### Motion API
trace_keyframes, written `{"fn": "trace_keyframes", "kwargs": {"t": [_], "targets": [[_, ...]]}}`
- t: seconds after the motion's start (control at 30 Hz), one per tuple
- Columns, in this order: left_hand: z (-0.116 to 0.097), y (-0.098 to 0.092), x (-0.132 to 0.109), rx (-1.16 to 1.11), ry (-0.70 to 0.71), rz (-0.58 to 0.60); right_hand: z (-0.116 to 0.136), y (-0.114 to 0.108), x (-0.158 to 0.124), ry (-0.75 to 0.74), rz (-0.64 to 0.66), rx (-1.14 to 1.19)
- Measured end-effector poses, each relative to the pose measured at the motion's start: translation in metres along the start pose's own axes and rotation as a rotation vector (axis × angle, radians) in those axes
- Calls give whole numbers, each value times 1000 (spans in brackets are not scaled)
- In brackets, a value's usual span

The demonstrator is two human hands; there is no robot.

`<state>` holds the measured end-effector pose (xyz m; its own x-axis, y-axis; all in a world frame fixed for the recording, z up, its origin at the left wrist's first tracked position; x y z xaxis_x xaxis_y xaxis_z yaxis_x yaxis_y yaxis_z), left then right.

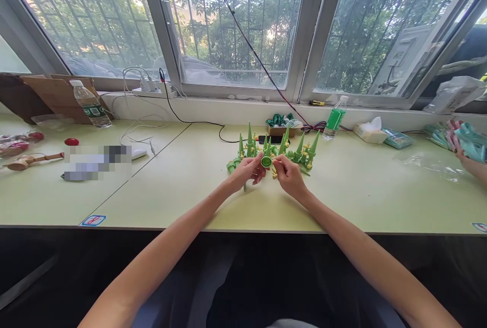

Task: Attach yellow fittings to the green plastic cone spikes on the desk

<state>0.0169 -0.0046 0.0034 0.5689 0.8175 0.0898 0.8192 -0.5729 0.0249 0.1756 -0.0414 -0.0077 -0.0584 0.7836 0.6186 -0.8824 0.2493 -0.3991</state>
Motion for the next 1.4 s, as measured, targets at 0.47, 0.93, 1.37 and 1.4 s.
{"fn": "trace_keyframes", "kwargs": {"t": [0.47, 0.93, 1.37, 1.4], "targets": [[-3, -1, -4, 11, 6, 75, -2, -2, -1, 35, 22, 63], [-6, -1, -7, 263, 167, 93, -4, -3, -1, 41, 23, 41], [0, -3, -4, 391, 275, -4, -6, -4, 0, 46, 37, 30], [1, -3, -4, 399, 278, -7, -6, -4, 0, 46, 37, 28]]}}
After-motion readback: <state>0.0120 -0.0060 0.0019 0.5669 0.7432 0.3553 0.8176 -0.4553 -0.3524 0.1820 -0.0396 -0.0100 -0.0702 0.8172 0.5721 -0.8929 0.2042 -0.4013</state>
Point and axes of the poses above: each hand's wrist, its own x-axis towards the middle knuckle, its own y-axis out of the palm, z = x × y, the point moved 2 cm from there along x, towards the middle knuckle, and after that the axes turned 1 degree about z, right-handed, at the moved point
